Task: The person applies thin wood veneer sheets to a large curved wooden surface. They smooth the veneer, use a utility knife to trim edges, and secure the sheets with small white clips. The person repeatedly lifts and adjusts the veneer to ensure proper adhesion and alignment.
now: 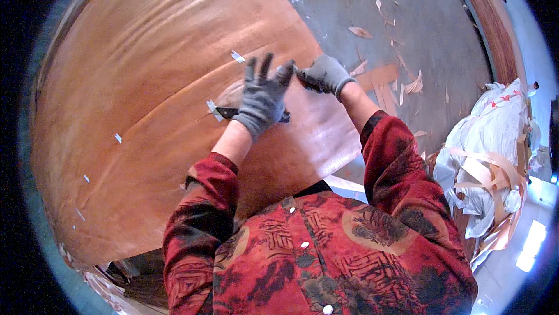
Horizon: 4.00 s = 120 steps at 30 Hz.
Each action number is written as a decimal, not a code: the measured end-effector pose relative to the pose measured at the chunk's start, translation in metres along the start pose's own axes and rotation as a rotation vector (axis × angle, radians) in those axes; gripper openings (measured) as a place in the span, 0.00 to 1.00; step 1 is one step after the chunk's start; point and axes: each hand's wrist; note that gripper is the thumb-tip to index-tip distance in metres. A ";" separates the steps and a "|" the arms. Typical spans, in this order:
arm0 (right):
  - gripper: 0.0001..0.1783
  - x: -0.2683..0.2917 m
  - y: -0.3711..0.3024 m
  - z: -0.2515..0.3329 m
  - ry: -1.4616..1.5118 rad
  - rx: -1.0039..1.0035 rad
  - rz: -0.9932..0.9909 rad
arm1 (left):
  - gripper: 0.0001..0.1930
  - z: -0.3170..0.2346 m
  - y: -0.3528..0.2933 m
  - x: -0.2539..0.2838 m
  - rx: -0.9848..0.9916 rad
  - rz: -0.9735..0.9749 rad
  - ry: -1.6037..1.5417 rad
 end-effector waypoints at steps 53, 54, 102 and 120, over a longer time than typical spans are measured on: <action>0.15 -0.059 -0.194 -0.037 1.012 0.184 -0.085 | 0.42 0.019 0.007 -0.025 0.268 0.079 -0.232; 0.14 -0.061 -0.195 -0.033 0.997 0.209 -0.111 | 0.41 0.021 0.004 -0.023 0.286 0.061 -0.272; 0.12 0.129 -0.170 -0.307 1.598 0.206 -0.234 | 0.15 -0.064 -0.135 -0.014 0.764 -0.369 0.393; 0.11 0.209 -0.085 -0.418 1.617 0.014 -0.174 | 0.19 -0.106 -0.075 0.018 1.141 -0.196 0.631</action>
Point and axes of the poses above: each hand's wrist, its own y-axis towards the middle knuckle, its own x-axis out of the back of the hand, z = x × y, and after that the axes turned 12 degrees about y, right-handed
